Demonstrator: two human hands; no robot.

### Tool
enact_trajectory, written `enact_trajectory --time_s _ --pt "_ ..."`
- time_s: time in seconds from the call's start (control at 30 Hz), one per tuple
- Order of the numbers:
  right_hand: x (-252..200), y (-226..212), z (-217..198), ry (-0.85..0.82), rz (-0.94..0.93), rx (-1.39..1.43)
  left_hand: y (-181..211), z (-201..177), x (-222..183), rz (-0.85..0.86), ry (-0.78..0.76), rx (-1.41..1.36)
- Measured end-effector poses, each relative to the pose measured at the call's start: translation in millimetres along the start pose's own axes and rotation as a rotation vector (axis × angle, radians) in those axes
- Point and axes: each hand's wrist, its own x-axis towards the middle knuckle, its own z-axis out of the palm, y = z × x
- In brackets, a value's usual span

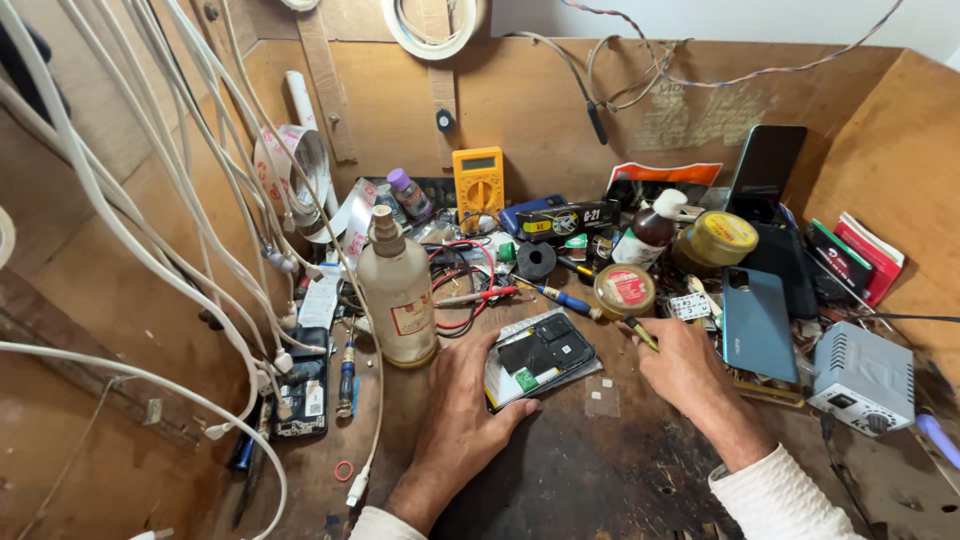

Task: The person disassembles a mobile phone using a screwdriver, handles the internal components, and applies a tool to the chassis.

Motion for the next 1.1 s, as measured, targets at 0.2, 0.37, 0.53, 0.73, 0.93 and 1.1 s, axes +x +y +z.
enact_trajectory --time_s 0.2,0.37,0.53,0.73,0.93,1.1 --pt "-1.5 7.3 -5.1 -0.059 0.048 0.012 -0.8 2.0 -0.7 0.015 -0.003 -0.014" --pt "-3.7 10.4 -10.3 0.013 0.057 -0.049 -2.9 1.3 -3.6 0.021 0.015 -0.014" --pt "-9.2 5.2 -12.9 -0.089 0.108 -0.064 -0.8 1.3 -0.8 0.018 0.013 -0.003" --pt "-24.2 0.0 -28.6 0.052 0.153 0.076 -1.1 1.4 -1.6 0.001 -0.002 -0.011" --pt "-24.6 -26.4 -18.2 -0.032 -0.075 0.916 -2.6 0.2 -1.6 -0.013 -0.013 -0.034" --pt "-16.6 -59.1 -11.8 0.139 -0.372 0.863 -3.7 1.2 -2.3 -0.015 -0.015 -0.041"
